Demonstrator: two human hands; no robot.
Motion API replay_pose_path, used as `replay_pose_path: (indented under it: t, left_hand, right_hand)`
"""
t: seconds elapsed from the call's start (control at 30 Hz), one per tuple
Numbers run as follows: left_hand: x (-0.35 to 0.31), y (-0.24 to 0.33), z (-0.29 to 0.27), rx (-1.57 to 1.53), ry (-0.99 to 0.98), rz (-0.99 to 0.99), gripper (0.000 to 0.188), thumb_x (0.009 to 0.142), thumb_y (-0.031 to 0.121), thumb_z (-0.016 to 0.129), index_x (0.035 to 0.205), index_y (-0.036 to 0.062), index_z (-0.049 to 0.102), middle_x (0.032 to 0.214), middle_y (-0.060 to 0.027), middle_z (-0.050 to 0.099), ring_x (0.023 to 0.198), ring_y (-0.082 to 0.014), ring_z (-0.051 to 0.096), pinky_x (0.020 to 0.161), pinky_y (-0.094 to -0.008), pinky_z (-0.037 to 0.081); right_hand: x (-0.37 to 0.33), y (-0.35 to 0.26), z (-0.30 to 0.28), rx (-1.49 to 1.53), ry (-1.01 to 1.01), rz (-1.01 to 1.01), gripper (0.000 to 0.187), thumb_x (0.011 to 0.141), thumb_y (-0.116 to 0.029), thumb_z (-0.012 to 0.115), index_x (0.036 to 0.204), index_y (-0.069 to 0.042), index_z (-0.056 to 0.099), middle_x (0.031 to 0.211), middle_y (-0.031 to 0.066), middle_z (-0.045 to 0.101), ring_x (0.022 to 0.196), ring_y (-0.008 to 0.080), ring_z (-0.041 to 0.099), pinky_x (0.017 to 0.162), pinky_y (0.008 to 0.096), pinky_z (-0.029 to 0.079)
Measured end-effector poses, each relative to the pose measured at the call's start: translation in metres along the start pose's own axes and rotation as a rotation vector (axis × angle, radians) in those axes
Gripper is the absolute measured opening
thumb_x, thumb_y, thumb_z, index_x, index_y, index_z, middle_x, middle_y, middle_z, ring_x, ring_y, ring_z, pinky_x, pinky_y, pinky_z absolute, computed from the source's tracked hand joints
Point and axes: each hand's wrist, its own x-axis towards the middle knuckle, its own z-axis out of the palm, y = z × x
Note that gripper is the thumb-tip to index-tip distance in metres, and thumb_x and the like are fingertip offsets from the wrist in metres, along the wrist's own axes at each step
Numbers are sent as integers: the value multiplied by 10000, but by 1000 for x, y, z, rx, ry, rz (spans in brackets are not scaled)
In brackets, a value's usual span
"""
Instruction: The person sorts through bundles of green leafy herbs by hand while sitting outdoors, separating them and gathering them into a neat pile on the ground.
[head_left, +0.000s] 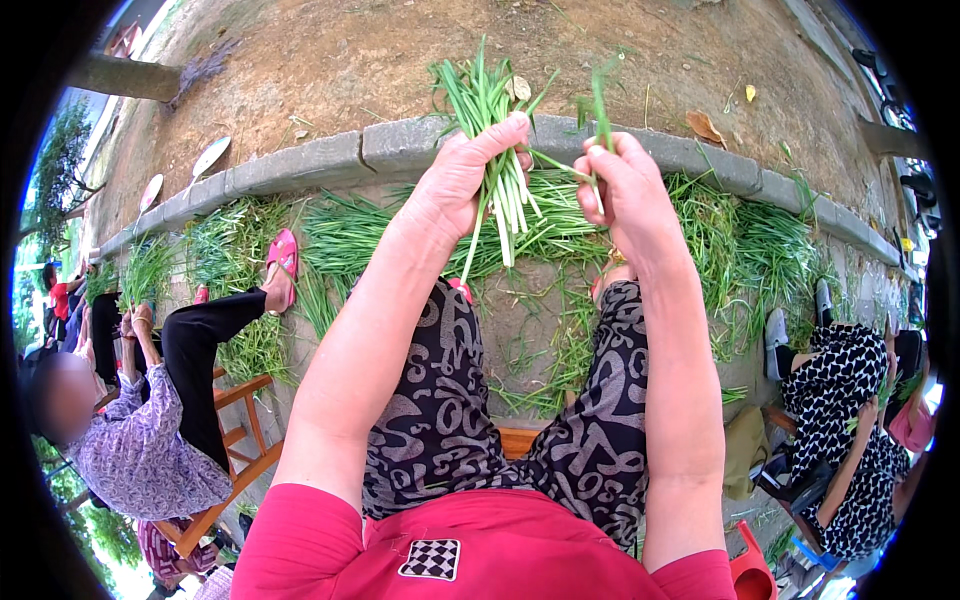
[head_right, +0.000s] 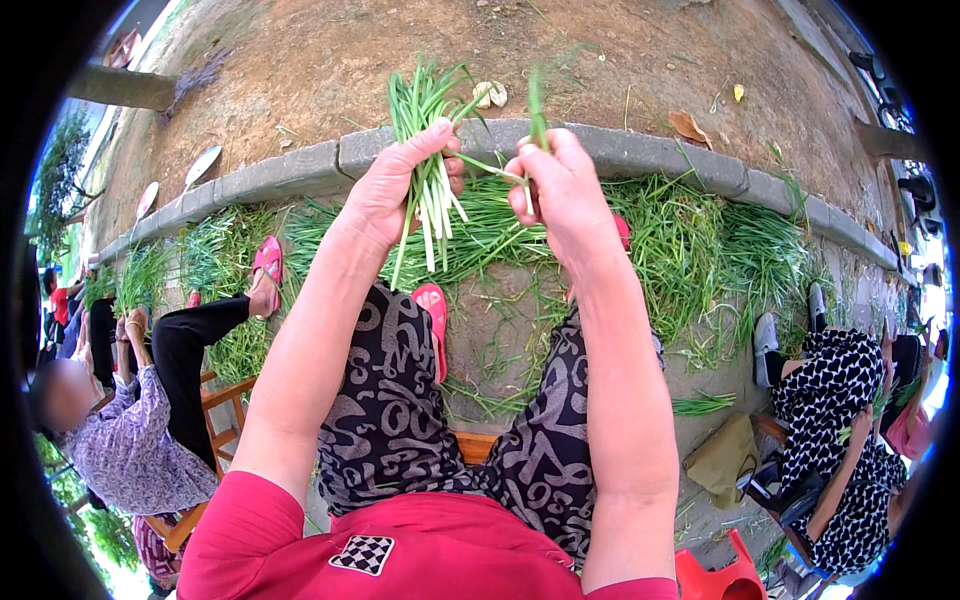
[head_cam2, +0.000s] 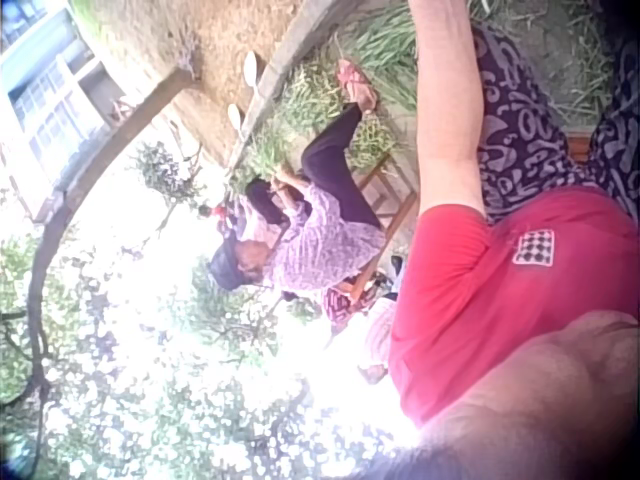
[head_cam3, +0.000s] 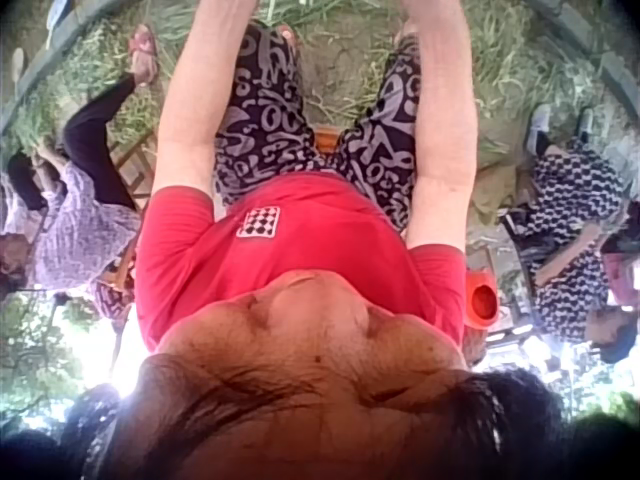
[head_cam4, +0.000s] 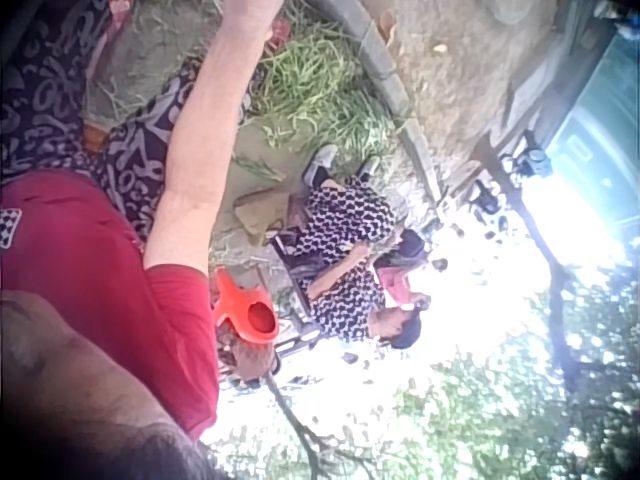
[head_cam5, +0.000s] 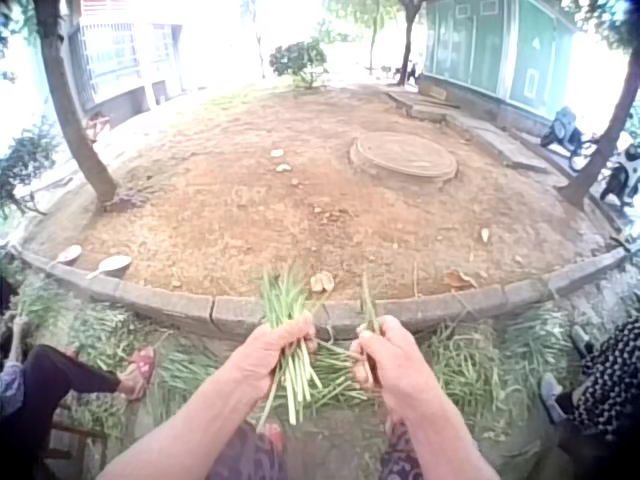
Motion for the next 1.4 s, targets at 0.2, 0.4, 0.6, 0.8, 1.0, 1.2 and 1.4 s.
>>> replay_pose_path:
  t: [0.2,0.4,0.6,0.8,1.0,1.2,1.4]
  left_hand:
    - [0,-2,-1,76,13,43,244,834,168,672,1013,50,556,742,-11,548,616,-105,523,524,-238,467]
    - [2,-2,-4,-73,-77,-32,302,831,168,677,1058,38,525,773,-13,538,652,-103,518,544,-235,468]
    - [2,4,-7,-250,-112,-15,326,841,180,669,1077,31,500,794,-14,531,685,-121,520,581,-269,479]
    - [5,4,-17,-144,4,53,227,850,198,658,982,60,536,782,-14,541,692,-131,527,579,-288,489]
    - [8,1,-16,-57,111,64,232,820,261,693,822,69,563,697,-16,553,621,-137,556,562,-283,500]
    - [8,-9,-6,34,76,93,198,818,239,697,829,88,570,713,-18,576,625,-121,565,560,-280,498]
    - [-1,-17,19,111,-41,115,187,803,145,702,922,41,603,794,-17,609,697,-118,585,602,-268,495]
  right_hand:
    - [-9,-5,5,-19,-205,107,203,909,-221,536,983,-41,480,660,-46,420,458,17,312,391,180,209]
    - [-3,-3,0,163,-179,77,173,930,-220,528,936,-58,467,658,-32,444,444,21,335,377,173,242]
    - [8,2,-21,562,-8,6,114,932,-135,510,911,-34,463,690,24,490,473,61,386,393,192,305]
    - [13,1,-55,793,300,-168,67,919,-61,508,928,-1,480,841,95,571,600,123,487,509,254,429]
    - [9,-4,-38,563,377,-130,100,890,5,492,982,-4,455,907,145,581,601,152,517,510,277,470]
    - [1,2,-11,237,-5,-14,230,829,-77,599,1017,-10,485,846,83,585,465,40,382,366,171,271]
    - [-2,5,13,-247,-85,-86,333,764,-160,720,999,8,553,892,40,580,820,118,535,745,249,442]
